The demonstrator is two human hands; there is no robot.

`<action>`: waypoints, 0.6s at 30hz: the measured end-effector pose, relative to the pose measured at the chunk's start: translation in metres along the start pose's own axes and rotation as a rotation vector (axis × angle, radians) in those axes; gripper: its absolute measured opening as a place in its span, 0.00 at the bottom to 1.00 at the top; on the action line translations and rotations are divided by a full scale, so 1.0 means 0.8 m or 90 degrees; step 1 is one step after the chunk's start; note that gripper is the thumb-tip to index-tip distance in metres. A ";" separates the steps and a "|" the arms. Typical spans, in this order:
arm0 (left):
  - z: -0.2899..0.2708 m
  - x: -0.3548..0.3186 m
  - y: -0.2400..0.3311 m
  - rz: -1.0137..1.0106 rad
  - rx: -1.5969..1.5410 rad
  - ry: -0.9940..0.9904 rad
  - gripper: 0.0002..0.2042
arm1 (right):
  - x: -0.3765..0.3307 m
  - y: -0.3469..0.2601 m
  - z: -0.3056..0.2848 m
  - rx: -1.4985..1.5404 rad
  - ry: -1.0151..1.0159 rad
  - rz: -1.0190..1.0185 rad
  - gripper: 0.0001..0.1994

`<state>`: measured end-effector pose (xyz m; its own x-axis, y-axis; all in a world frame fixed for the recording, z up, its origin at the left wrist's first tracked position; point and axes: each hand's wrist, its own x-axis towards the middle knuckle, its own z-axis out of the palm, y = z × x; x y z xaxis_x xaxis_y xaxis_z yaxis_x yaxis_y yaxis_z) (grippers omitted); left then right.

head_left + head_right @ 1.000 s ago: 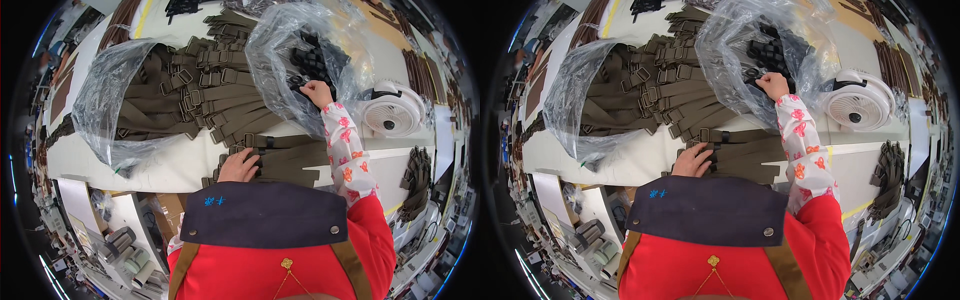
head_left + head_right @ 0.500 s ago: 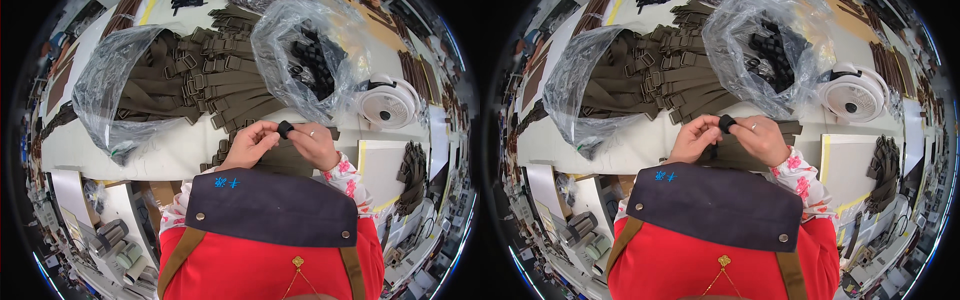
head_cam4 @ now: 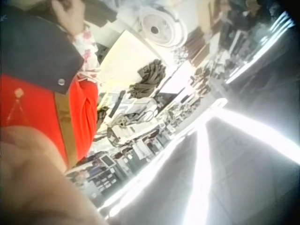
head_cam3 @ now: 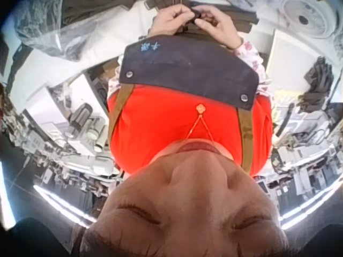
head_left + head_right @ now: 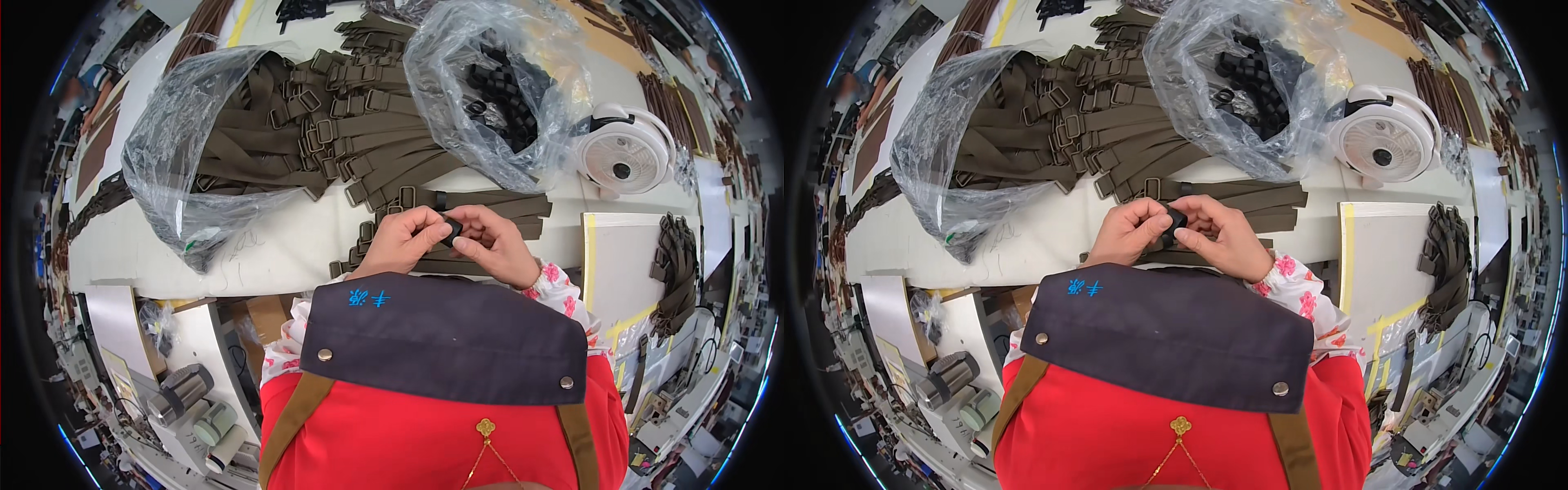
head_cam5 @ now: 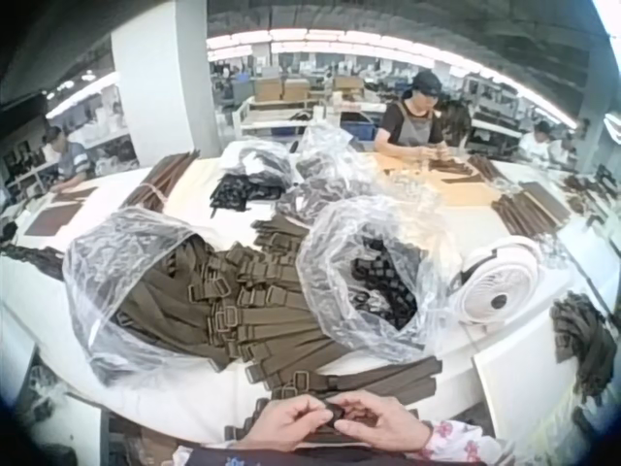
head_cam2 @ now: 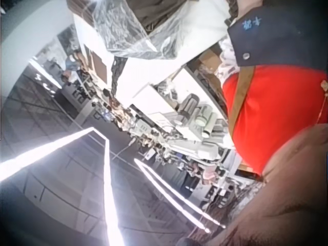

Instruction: Assembling plastic buckles onto nylon webbing straps in a workshop setting.

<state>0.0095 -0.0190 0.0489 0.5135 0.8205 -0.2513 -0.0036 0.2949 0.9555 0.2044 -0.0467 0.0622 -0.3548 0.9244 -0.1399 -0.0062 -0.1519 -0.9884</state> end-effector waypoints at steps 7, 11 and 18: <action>0.003 0.011 -0.012 -0.002 -0.017 -0.032 0.09 | 0.004 0.023 -0.001 0.093 0.018 0.057 0.12; -0.050 0.048 -0.074 0.099 0.215 0.165 0.08 | -0.007 0.057 -0.014 0.071 -0.068 0.106 0.11; -0.130 0.135 -0.047 0.296 0.674 0.364 0.11 | -0.032 0.083 -0.032 0.039 -0.080 0.248 0.12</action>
<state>-0.0240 0.1098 -0.0305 0.2075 0.9108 0.3570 0.7317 -0.3867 0.5613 0.2373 -0.0712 -0.0013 -0.4530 0.7447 -0.4901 0.0960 -0.5058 -0.8573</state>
